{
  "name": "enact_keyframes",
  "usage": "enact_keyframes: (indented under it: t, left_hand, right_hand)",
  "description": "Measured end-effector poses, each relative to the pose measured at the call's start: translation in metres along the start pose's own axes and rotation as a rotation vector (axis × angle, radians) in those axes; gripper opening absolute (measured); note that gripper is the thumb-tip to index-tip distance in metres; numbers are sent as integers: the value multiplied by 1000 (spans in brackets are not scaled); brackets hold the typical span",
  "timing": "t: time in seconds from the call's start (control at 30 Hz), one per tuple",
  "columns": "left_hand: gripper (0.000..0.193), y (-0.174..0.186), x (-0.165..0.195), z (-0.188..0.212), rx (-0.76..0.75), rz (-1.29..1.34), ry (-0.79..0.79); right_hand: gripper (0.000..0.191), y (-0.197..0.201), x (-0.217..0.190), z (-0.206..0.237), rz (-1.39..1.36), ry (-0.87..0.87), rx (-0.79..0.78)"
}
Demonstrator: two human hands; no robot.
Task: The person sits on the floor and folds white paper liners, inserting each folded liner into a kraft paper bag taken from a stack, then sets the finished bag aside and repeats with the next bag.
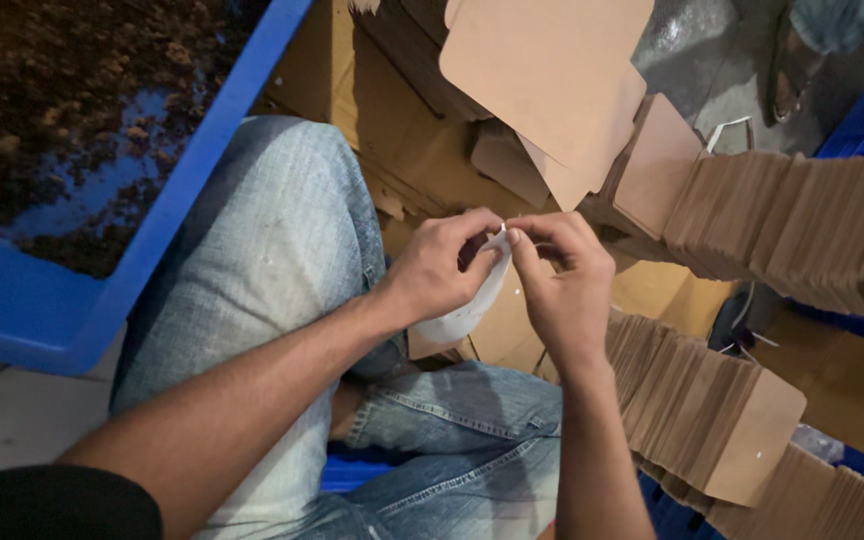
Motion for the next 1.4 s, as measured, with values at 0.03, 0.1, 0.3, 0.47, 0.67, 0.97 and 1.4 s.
enact_keyframes:
  t: [0.03, 0.1, 0.3, 0.47, 0.67, 0.97, 1.4]
  left_hand:
    - [19, 1, 0, 0, 5, 9, -9]
    - [20, 2, 1, -1, 13, 29, -25]
    - [13, 3, 3, -2, -6, 34, 31]
    - [15, 1, -1, -6, 71, 141, 140]
    - [12, 1, -9, -6, 52, 173, 130]
    - [14, 2, -10, -5, 58, 73, 19]
    - [14, 0, -12, -5, 63, 146, 97]
  right_hand:
    - [9, 0, -1, -1, 8, 16, -1]
    - [9, 0, -3, -1, 26, 48, -2]
    - [12, -5, -4, 2, 47, 27, 43]
    - [13, -13, -3, 9, 37, -14, 123]
    - [14, -24, 3, 21, -58, -153, 178]
    - [15, -26, 16, 29, -98, -174, 222]
    - [16, -25, 22, 26, -214, -178, 175]
Point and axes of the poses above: each hand's wrist, its own z-axis away from the middle knuckle, its own y-axis out of the back of the hand, x = y × z, the point moved 2 cm from there along -z, towards the middle knuckle, and after that the axes turned 5 degrees about z, right-handed, at the moved point
